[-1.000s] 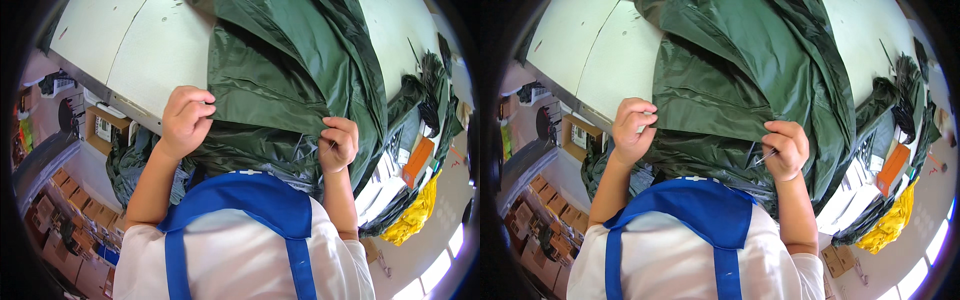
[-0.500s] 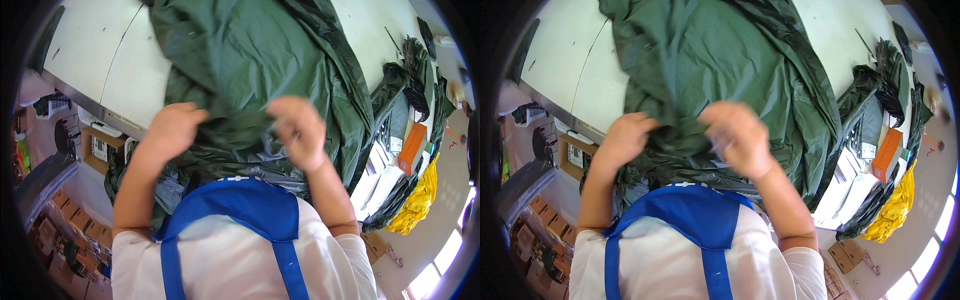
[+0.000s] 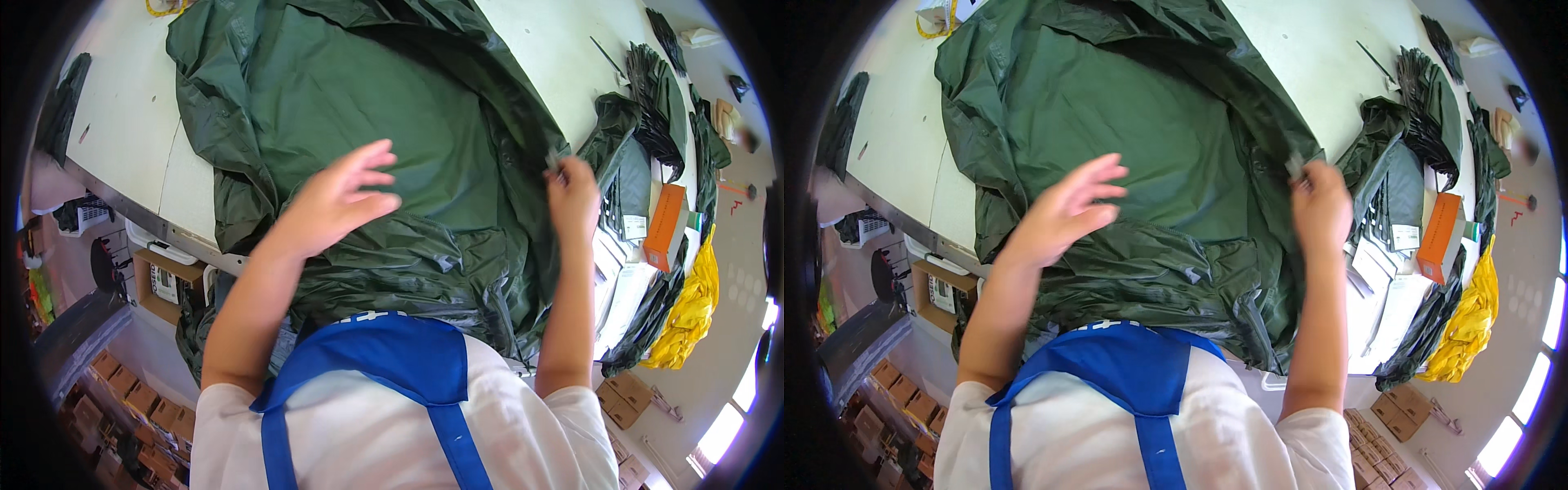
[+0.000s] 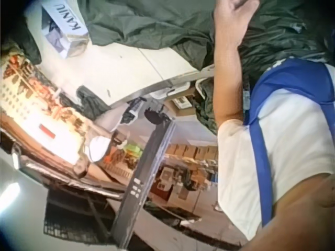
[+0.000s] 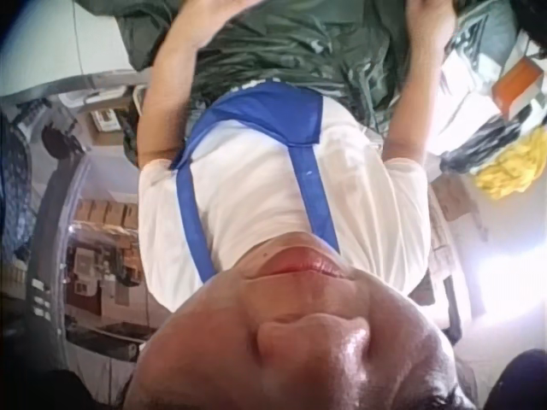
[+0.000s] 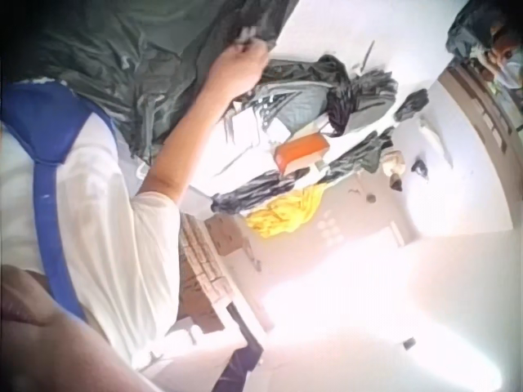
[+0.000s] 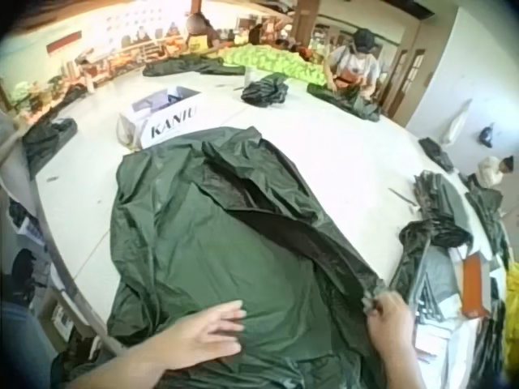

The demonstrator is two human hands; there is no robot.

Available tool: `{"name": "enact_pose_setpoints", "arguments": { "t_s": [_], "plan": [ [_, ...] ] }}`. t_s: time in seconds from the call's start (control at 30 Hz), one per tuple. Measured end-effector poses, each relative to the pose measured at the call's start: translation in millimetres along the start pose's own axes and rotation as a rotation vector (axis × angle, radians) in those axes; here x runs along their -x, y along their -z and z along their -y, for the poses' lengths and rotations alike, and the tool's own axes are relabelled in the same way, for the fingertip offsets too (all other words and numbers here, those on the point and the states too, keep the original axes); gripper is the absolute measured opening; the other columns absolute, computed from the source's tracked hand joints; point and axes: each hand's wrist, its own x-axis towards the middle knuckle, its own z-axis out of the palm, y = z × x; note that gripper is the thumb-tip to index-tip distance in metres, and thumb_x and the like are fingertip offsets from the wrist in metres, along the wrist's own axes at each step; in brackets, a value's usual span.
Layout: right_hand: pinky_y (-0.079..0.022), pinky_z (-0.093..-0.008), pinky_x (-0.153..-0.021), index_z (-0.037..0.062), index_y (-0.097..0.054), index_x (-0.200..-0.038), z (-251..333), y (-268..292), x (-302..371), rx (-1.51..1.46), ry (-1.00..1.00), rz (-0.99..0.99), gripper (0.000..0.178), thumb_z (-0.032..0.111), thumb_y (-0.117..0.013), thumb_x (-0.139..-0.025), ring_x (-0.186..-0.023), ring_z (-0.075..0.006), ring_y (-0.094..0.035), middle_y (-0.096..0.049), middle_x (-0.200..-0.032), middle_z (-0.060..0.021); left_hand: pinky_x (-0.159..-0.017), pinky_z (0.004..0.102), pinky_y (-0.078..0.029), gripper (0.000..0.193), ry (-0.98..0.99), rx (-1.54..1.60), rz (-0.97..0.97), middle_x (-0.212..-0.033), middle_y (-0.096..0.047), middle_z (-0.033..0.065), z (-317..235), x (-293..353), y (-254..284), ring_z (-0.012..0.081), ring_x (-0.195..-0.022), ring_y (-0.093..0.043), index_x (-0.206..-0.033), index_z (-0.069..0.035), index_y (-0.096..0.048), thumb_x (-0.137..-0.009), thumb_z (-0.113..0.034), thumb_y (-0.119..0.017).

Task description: The person folds a dark green jacket on a white table, aligning edges and smoothing the fabric. The person then places the folded jacket into a dark green plastic bag and seals it. The person repeats the process with another jacket.

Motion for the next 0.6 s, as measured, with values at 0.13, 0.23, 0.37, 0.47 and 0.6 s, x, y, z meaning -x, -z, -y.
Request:
{"name": "enact_pose_setpoints", "arguments": {
  "t_s": [0.13, 0.23, 0.37, 0.47, 0.6],
  "plan": [
    [-0.050, -0.0417, -0.071, 0.0047, -0.060, -0.096, 87.4, 14.5, 92.9, -0.457, 0.277, 0.340, 0.024, -0.002, -0.058, -0.074, -0.081, -0.0329, -0.061, -0.060, -0.089, -0.0144, -0.098, 0.0353, -0.040, 0.081, 0.267, 0.591, -0.014, -0.136, -0.044, 0.0187, 38.7, -39.3, -44.5, 0.0244, -0.122, -0.044, -0.143, 0.001, -0.025, -0.082, -0.025, -0.072],
    [-0.051, -0.0395, -0.083, 0.0036, -0.056, -0.119, 103.8, 9.5, 114.0, -0.636, 0.342, 0.735, 0.043, 0.000, -0.058, -0.076, -0.100, -0.0341, -0.061, -0.060, -0.114, -0.0187, -0.086, 0.0372, -0.048, 0.038, 0.246, 0.681, -0.182, -0.108, -0.061, 0.0106, 46.1, -35.5, -49.2, 0.0232, -0.099, -0.059, -0.117, 0.002, -0.053, -0.082, -0.010, -0.065],
    [-0.050, -0.0320, -0.080, 0.0058, -0.063, -0.112, 77.1, 8.7, 67.1, -0.768, 0.015, 0.508, 0.036, -0.004, -0.057, -0.077, -0.090, -0.0254, -0.063, -0.063, -0.111, -0.0144, -0.090, 0.0422, -0.048, 0.031, 0.210, 0.817, -0.290, -0.107, -0.064, 0.0144, 57.6, -0.3, -12.3, 0.0279, -0.099, -0.062, -0.112, 0.005, -0.057, -0.082, -0.005, -0.053],
    [-0.046, -0.0324, -0.090, 0.0062, -0.058, -0.118, 35.3, -33.9, 25.7, -0.598, 0.215, 0.238, 0.054, -0.012, -0.043, -0.070, -0.108, -0.0298, -0.058, -0.058, -0.120, -0.0148, -0.099, 0.0465, -0.042, 0.043, 0.210, 0.950, -0.201, -0.120, -0.060, 0.0171, 64.8, 18.2, 24.4, 0.0318, -0.109, -0.058, -0.122, 0.006, -0.051, -0.082, -0.009, -0.051],
    [-0.045, -0.0330, -0.092, 0.0102, -0.054, -0.124, 36.2, -59.0, -3.1, -0.627, 0.408, 0.459, 0.061, -0.012, -0.044, -0.068, -0.112, -0.0307, -0.055, -0.054, -0.126, -0.0130, -0.100, 0.0466, -0.042, 0.048, 0.197, 1.096, -0.082, -0.122, -0.058, 0.0190, 52.0, 28.1, 35.5, 0.0331, -0.111, -0.057, -0.125, 0.007, -0.048, -0.079, -0.009, -0.049]
  ]
}}
